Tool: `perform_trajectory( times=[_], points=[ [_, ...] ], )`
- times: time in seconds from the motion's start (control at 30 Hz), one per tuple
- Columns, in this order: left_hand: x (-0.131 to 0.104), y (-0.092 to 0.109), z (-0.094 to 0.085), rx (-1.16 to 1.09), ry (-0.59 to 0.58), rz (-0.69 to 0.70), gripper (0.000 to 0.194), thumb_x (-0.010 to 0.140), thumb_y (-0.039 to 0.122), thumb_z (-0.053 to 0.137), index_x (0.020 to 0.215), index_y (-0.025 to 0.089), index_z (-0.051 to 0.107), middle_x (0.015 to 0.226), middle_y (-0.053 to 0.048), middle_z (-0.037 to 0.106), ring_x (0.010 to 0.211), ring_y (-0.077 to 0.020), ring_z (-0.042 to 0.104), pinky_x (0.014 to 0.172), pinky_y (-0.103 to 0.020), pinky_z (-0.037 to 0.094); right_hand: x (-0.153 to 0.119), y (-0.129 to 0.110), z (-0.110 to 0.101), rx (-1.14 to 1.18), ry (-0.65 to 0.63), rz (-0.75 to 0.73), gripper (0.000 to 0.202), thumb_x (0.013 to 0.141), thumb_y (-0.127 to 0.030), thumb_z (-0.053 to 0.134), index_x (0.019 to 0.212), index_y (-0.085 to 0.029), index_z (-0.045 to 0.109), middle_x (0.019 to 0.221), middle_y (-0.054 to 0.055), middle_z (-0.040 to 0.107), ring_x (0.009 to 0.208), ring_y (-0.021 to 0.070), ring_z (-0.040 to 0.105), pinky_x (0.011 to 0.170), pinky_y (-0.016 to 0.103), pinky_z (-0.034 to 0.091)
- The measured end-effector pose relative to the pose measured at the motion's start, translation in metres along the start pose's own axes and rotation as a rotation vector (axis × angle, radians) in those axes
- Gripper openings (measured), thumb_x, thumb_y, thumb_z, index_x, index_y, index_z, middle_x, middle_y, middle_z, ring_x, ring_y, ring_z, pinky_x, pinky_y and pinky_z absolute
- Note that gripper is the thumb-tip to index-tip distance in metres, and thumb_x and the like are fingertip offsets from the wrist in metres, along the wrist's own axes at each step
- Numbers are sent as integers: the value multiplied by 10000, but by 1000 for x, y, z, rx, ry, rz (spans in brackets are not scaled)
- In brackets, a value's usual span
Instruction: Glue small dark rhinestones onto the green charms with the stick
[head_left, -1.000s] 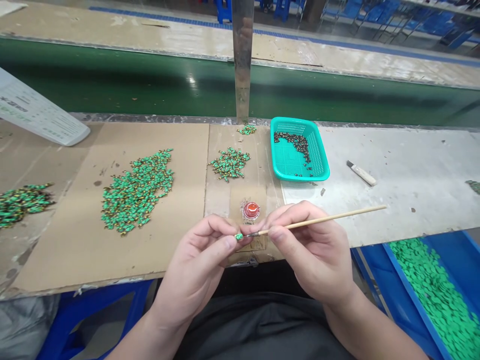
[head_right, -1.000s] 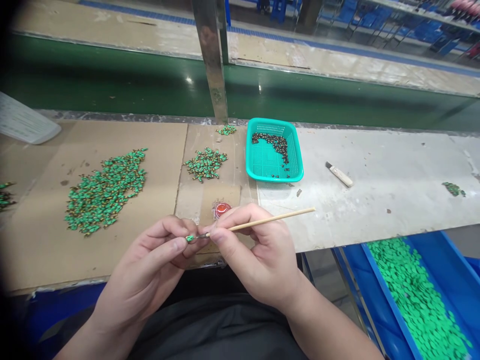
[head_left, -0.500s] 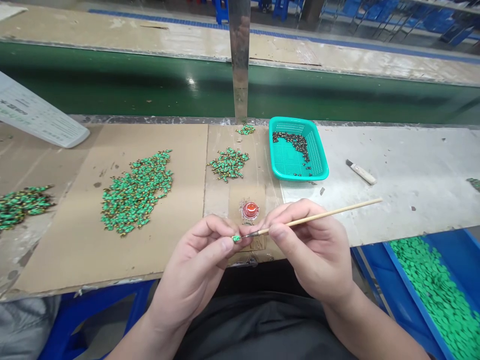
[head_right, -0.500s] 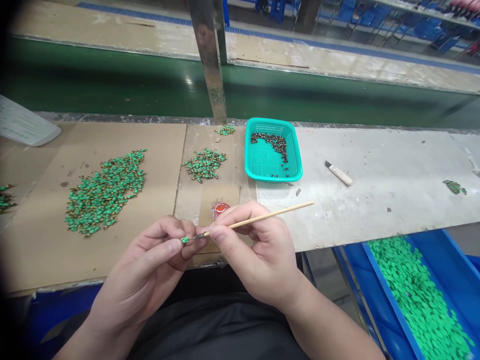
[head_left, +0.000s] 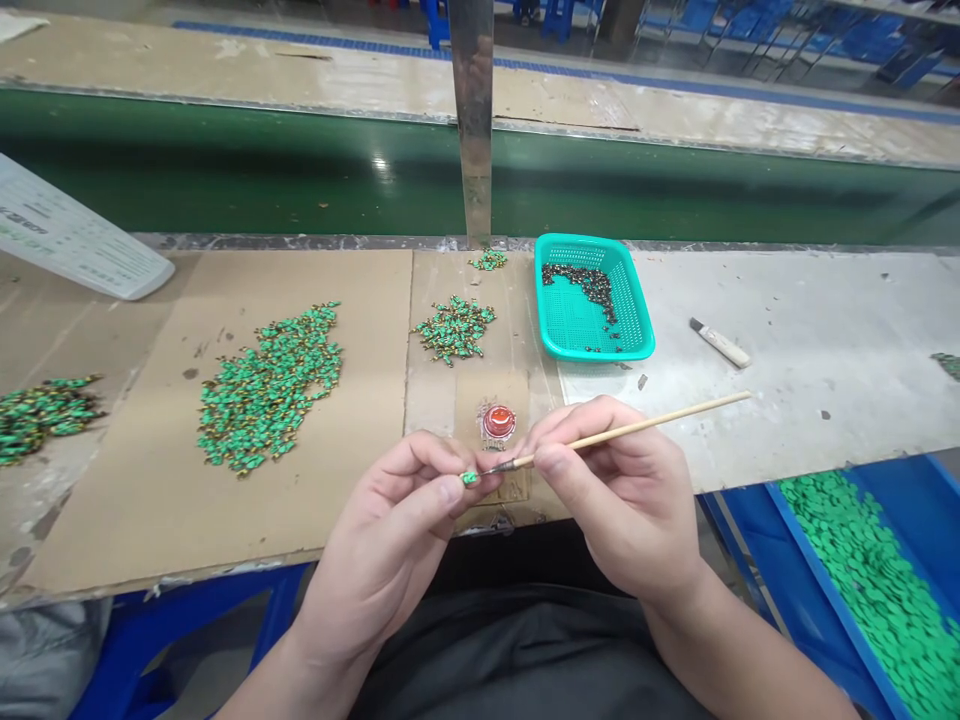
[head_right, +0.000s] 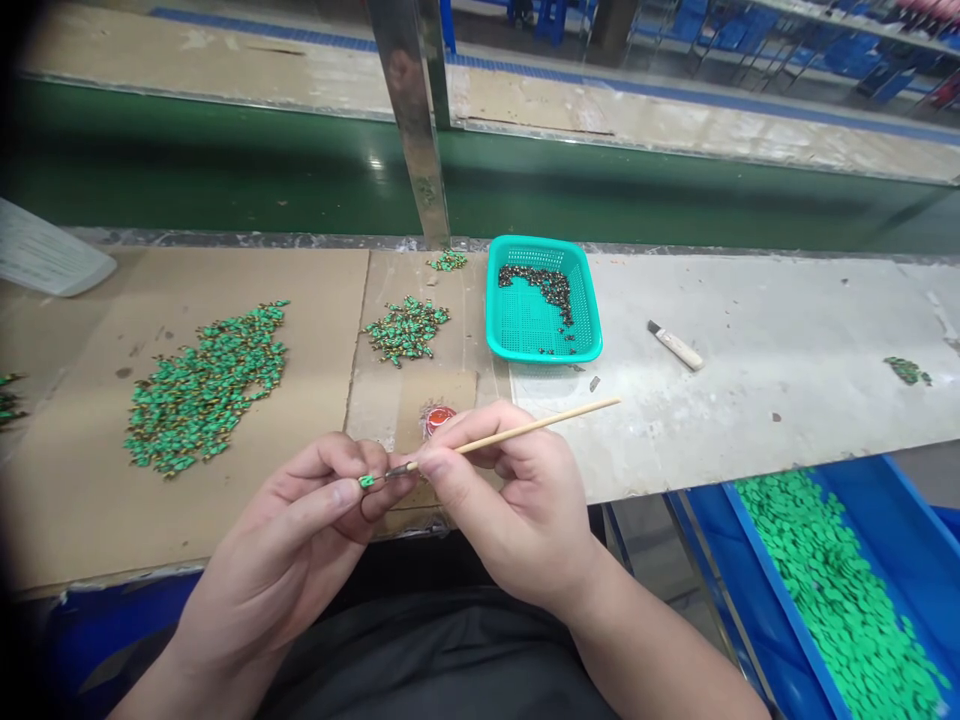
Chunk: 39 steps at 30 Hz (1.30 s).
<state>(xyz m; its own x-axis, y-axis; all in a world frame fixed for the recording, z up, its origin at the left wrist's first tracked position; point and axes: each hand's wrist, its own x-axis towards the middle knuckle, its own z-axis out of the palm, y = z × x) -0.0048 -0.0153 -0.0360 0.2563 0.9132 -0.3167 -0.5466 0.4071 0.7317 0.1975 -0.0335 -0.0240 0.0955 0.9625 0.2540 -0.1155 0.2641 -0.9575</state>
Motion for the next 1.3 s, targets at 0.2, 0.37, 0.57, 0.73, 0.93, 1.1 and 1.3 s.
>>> perform_trajectory(
  times=[0.2, 0.37, 0.57, 0.73, 0.93, 1.1, 1.3],
  points=[
    [0, 0, 0, -1, -10, -4, 261, 787, 298, 1185, 808, 212, 939, 839, -12, 851, 814, -143, 870, 882, -189, 752, 1, -2, 1, 35, -1, -11, 172, 1061, -97, 883, 1042, -268, 871, 993, -8, 906, 915, 162, 929, 852, 243, 767],
    [1, 0, 1, -3, -12, 3, 252, 793, 286, 1179, 812, 212, 939, 837, -15, 844, 812, -140, 854, 863, -185, 748, 1, -2, 2, 15, 6, -22, 170, 1052, -92, 887, 1038, -261, 870, 985, -9, 900, 898, 149, 914, 848, 231, 759],
    [0, 0, 0, -5, -26, 17, 239, 806, 276, 1171, 815, 217, 940, 834, -7, 841, 738, -105, 802, 851, -187, 746, 2, -1, 3, -9, 1, -37, 155, 1043, -102, 898, 1024, -253, 868, 968, -4, 895, 870, 158, 912, 819, 245, 768],
    [-2, 0, -1, -5, -31, 0, 218, 836, 276, 1155, 829, 223, 943, 877, -29, 891, 840, -149, 873, 857, -177, 738, 1, -1, 2, -9, -6, -22, 140, 1067, -132, 889, 1025, -262, 857, 968, 18, 902, 875, 199, 918, 804, 307, 789],
    [0, -1, -6, 21, -27, 12, 218, 848, 318, 1150, 840, 243, 946, 876, -27, 908, 910, -192, 927, 902, -202, 754, 1, 0, -1, 42, 54, -45, 97, 1123, -230, 891, 1038, -266, 862, 946, 23, 886, 856, 198, 891, 793, 324, 758],
    [2, 1, -18, 70, -15, 20, 212, 872, 330, 1131, 848, 246, 938, 937, -27, 900, 1059, -251, 951, 967, -240, 767, 22, -1, -34, 56, 155, -155, 145, 1216, -263, 755, 1185, -283, 895, 863, -13, 846, 679, 146, 802, 665, 287, 706],
    [12, 5, -31, 80, 113, 98, 323, 753, 374, 1189, 801, 243, 898, 855, 6, 857, 953, -242, 955, 936, -225, 777, 103, 4, -101, -634, 165, -212, 440, 1319, -411, 421, 1292, -217, 815, 1068, 87, 900, 896, 200, 890, 808, 345, 735]
  ],
)
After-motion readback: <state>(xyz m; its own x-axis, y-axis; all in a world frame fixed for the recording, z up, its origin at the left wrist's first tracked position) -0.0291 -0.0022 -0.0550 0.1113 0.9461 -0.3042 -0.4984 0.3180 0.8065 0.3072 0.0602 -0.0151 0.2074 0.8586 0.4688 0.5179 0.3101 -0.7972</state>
